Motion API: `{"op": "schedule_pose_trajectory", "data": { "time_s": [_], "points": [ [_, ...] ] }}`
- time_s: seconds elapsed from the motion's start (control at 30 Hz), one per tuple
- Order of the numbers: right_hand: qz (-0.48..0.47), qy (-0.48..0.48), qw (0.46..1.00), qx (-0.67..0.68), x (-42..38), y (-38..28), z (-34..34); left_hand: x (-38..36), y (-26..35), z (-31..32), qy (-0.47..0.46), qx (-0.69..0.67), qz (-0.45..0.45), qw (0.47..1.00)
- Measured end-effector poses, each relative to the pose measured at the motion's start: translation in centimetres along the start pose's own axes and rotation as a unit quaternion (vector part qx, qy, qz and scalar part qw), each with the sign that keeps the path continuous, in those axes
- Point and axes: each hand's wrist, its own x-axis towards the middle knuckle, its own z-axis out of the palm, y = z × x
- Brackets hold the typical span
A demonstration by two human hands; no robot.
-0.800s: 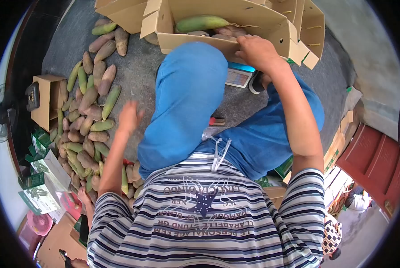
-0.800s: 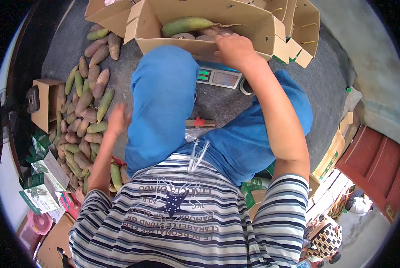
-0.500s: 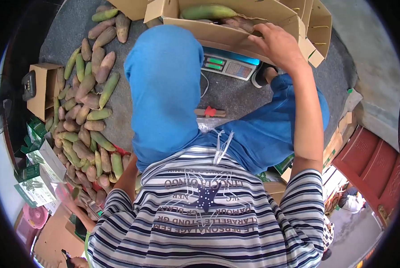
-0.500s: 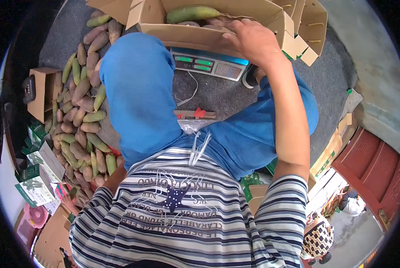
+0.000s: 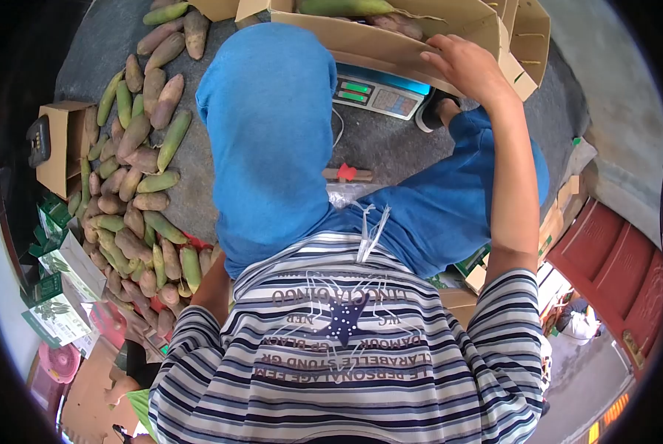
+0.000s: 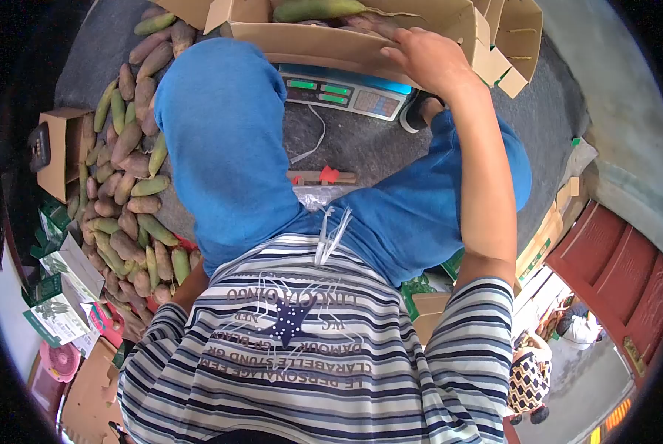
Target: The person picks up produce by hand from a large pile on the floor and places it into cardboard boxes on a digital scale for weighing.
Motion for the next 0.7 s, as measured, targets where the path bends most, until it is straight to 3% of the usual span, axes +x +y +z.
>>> {"op": "schedule_pose_trajectory", "data": {
  "time_s": [0.13,0.27,0.33,0.43,0.5,0.53,0.6,0.67,0.7],
  "points": [
    [-0.005,-0.004,1.000,-0.020,0.1,-0.1,0.1,1.3,0.5,-2.1,0.044,-0.044,0.018,0.998],
    [0.005,-0.017,0.999,-0.033,-0.1,-0.5,-0.1,4.9,2.0,-7.6,0.189,-0.275,0.131,0.934],
    [0.010,-0.013,0.999,-0.037,-0.2,-0.9,-0.2,4.7,5.7,-11.8,0.278,-0.336,0.223,0.872],
    [-0.005,0.011,0.999,-0.034,-0.4,-0.8,0.2,-2.1,18.2,-18.6,0.406,-0.302,0.300,0.809],
    [-0.012,0.011,0.999,-0.034,-0.2,-1.0,0.2,-5.8,24.2,-22.3,0.424,-0.351,0.347,0.759],
    [-0.006,0.006,0.999,-0.033,-0.1,-1.1,0.2,-7.1,27.0,-23.6,0.431,-0.375,0.417,0.707],
    [0.003,-0.007,0.999,-0.031,-0.1,-1.4,0.1,-10.0,32.5,-24.9,0.361,-0.489,0.468,0.641],
    [0.004,-0.005,0.999,-0.035,0.0,-1.5,0.4,-10.8,36.9,-25.7,0.320,-0.429,0.537,0.652],
    [0.004,-0.006,0.999,-0.037,-0.1,-1.5,0.5,-11.7,38.9,-25.1,0.319,-0.373,0.512,0.705]
  ]
}}
